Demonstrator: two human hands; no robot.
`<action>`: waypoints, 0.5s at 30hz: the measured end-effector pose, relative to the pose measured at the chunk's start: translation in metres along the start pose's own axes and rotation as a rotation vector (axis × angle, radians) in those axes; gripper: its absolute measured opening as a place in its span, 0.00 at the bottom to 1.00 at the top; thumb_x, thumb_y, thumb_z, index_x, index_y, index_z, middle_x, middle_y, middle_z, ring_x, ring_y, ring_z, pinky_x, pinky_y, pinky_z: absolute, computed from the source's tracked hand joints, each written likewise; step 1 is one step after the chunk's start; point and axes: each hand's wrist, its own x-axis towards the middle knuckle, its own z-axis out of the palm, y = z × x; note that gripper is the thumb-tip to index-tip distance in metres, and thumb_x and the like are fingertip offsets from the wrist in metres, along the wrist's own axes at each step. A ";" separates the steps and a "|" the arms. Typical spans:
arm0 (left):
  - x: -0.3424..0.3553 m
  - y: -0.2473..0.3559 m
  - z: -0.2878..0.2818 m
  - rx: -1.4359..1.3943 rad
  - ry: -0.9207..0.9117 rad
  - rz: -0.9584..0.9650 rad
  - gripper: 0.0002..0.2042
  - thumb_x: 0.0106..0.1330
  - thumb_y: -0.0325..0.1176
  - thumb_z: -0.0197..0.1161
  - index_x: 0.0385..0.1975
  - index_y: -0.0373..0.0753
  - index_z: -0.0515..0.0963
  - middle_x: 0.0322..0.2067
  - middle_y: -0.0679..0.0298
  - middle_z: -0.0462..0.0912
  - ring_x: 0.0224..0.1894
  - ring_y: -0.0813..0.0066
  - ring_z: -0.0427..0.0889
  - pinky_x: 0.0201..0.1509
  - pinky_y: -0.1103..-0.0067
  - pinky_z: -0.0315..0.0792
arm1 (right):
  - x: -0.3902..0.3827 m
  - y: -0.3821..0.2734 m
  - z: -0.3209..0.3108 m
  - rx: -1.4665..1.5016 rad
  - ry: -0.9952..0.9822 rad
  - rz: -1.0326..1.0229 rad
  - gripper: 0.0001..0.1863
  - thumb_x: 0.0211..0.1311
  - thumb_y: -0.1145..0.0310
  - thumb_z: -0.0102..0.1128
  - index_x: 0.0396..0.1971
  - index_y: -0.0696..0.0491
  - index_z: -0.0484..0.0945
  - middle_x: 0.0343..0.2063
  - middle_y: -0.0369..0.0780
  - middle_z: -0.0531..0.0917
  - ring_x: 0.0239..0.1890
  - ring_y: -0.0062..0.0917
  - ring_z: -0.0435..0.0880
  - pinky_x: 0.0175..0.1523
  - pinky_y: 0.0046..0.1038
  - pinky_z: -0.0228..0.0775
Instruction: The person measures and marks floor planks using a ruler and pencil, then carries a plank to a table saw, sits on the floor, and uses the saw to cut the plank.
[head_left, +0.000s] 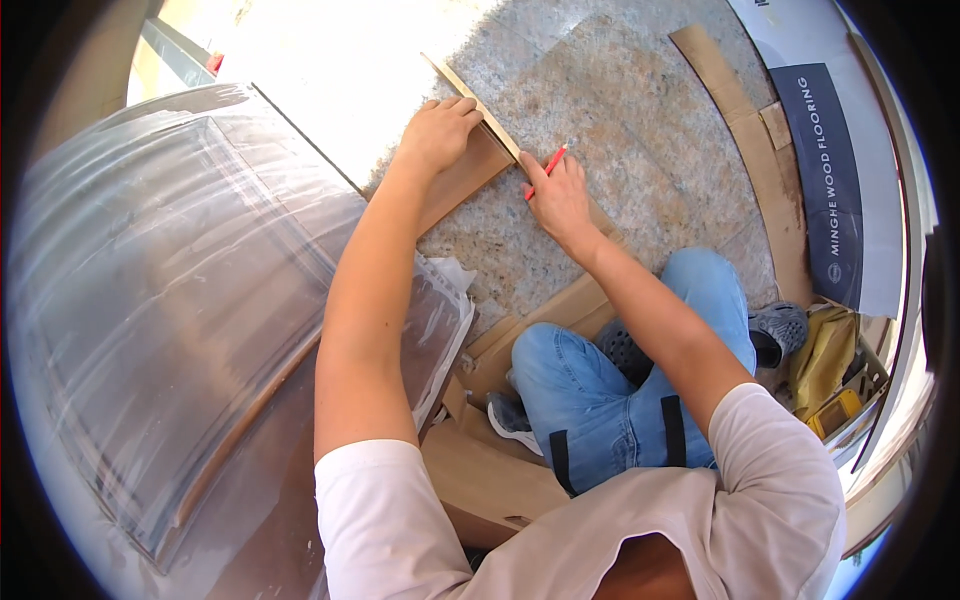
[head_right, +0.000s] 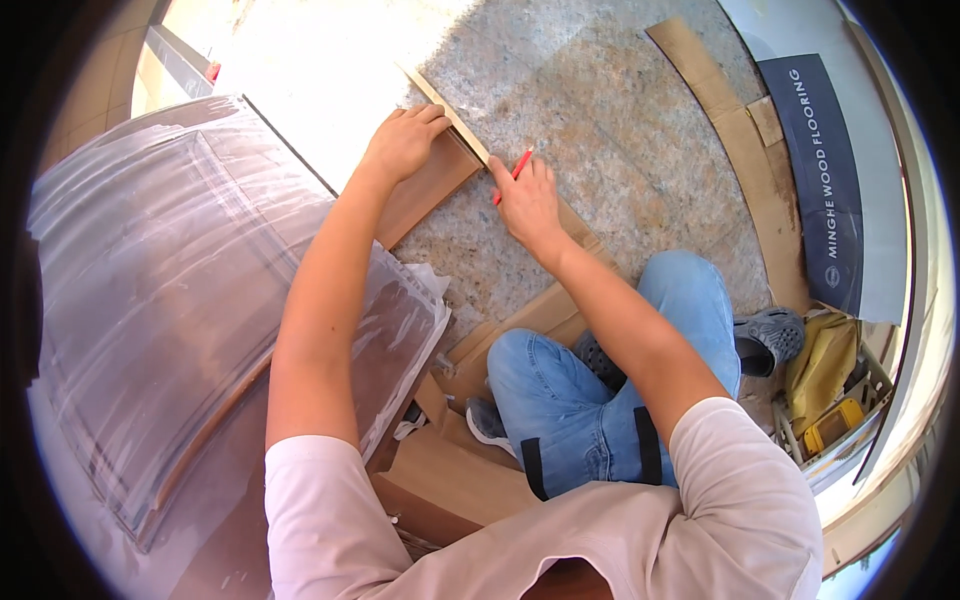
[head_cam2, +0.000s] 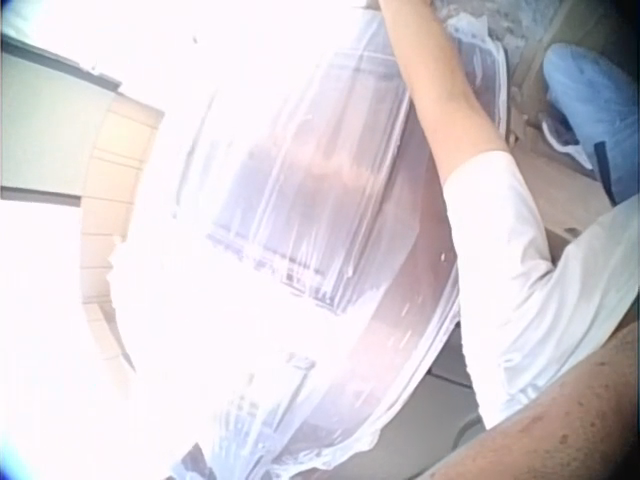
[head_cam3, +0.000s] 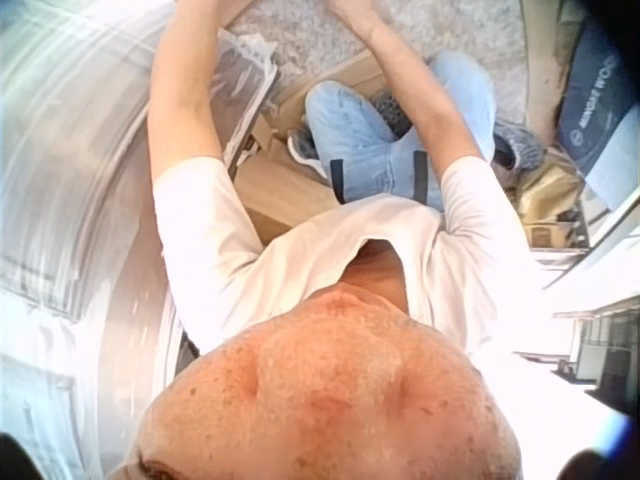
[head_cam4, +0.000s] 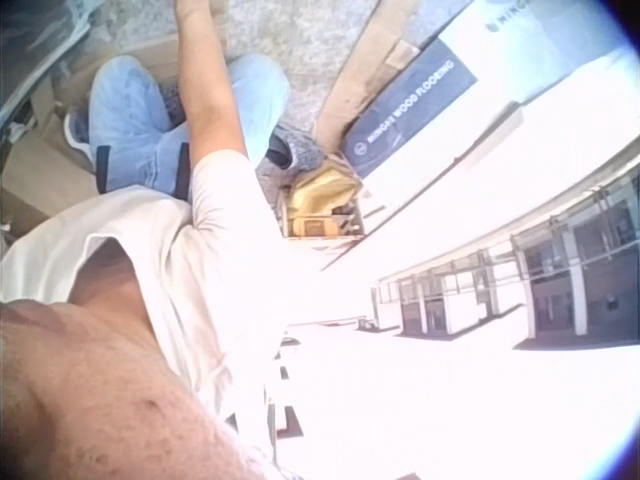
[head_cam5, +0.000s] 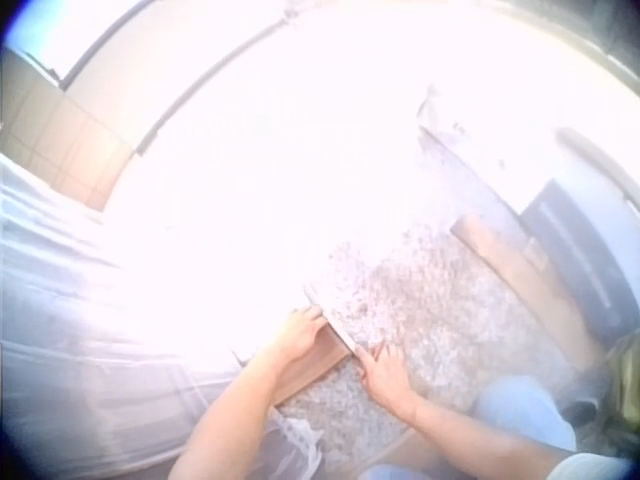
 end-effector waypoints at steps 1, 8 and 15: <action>0.000 0.000 0.000 0.007 -0.016 -0.007 0.18 0.68 0.28 0.47 0.55 0.45 0.77 0.61 0.71 0.73 0.64 0.74 0.69 0.65 0.74 0.63 | -0.003 -0.001 -0.001 -0.006 -0.002 -0.013 0.24 0.56 0.68 0.63 0.54 0.53 0.74 0.38 0.47 0.76 0.44 0.40 0.73 0.50 0.39 0.66; 0.004 0.003 -0.006 0.054 -0.031 0.019 0.17 0.66 0.29 0.49 0.52 0.44 0.78 0.54 0.70 0.75 0.60 0.72 0.72 0.63 0.73 0.66 | -0.028 -0.010 0.034 -0.012 -0.088 -0.104 0.24 0.55 0.72 0.56 0.55 0.54 0.74 0.36 0.46 0.76 0.42 0.39 0.73 0.49 0.39 0.65; 0.006 0.003 -0.005 0.023 -0.055 0.015 0.19 0.63 0.26 0.49 0.53 0.42 0.77 0.57 0.69 0.74 0.60 0.69 0.72 0.64 0.71 0.67 | -0.048 -0.043 0.063 0.110 -0.103 -0.214 0.27 0.51 0.74 0.55 0.56 0.55 0.73 0.36 0.47 0.76 0.41 0.37 0.74 0.49 0.37 0.67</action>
